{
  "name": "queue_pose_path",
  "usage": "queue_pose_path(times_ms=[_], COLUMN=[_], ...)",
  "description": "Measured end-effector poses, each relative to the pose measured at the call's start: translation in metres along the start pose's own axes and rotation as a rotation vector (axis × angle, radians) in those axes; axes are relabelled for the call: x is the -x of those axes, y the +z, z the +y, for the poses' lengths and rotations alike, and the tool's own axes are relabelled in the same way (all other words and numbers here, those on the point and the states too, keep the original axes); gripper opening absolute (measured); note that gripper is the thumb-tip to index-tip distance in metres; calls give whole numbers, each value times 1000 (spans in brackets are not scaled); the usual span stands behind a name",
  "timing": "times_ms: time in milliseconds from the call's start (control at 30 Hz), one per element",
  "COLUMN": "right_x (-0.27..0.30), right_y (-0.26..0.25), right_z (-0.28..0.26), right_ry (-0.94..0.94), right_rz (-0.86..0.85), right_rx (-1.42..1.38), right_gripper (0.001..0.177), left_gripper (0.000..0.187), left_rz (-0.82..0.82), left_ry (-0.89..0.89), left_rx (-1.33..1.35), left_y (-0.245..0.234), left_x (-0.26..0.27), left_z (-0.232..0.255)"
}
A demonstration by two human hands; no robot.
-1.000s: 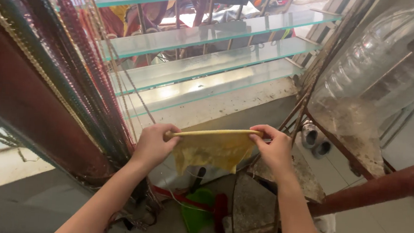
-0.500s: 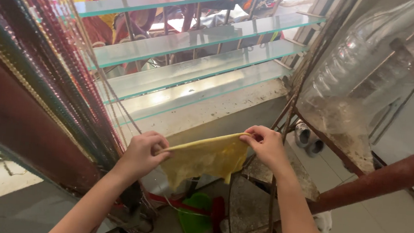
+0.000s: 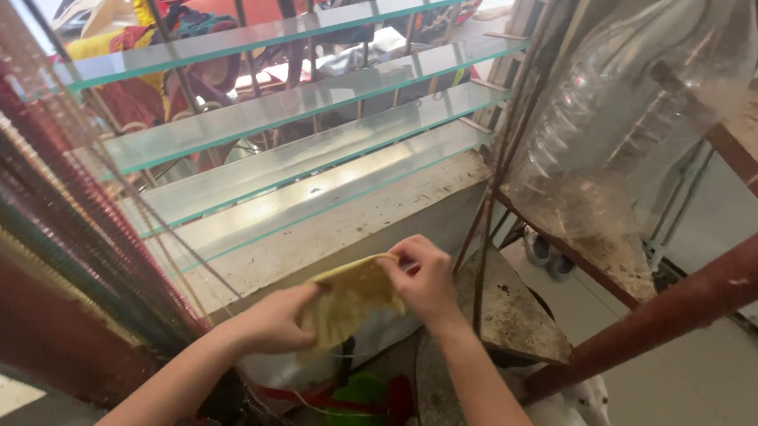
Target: Cleaning glass jalousie window panes using a damp cloth.
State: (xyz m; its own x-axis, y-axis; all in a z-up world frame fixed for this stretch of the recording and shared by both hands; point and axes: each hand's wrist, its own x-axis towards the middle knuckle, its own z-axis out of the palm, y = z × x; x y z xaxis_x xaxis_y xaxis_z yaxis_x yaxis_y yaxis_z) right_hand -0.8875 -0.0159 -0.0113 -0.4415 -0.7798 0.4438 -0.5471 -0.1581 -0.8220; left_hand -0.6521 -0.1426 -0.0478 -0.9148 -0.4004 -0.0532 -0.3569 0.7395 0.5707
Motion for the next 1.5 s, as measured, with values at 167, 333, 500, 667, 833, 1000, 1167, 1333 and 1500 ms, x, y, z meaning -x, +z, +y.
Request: queue_pose_path(times_ms=[167, 333, 500, 667, 833, 1000, 1167, 1333, 1500], right_x=[52, 71, 55, 61, 73, 84, 77, 55, -17], right_y=[24, 30, 35, 44, 51, 63, 57, 42, 38], right_z=[-19, -8, 60, 54, 51, 65, 74, 76, 202], right_ry=[-291, -338, 712, 845, 653, 752, 828, 834, 822], right_rz=[5, -282, -9, -342, -426, -473, -490, -396, 241], right_rx=[31, -238, -494, -1076, -1489, -1963, -1845, -1798, -1473], right_gripper=[12, 22, 44, 72, 82, 62, 57, 57, 46], left_gripper=[56, 49, 44, 48, 61, 52, 44, 39, 25], left_rz=[83, 201, 135, 25, -56, 59, 125, 344, 648], left_ry=[-476, -479, -238, -53, -63, -197, -374, -462, -269], left_rx=[616, 506, 271, 418, 812, 772, 718, 616, 501], left_y=[-2, 6, -5, 0, -2, -6, -19, -15, -29], left_x=[-37, -46, -41, -42, -40, -38, -32, -31, -27], left_z=[5, 8, 28, 50, 36, 6, -6, -20, 3])
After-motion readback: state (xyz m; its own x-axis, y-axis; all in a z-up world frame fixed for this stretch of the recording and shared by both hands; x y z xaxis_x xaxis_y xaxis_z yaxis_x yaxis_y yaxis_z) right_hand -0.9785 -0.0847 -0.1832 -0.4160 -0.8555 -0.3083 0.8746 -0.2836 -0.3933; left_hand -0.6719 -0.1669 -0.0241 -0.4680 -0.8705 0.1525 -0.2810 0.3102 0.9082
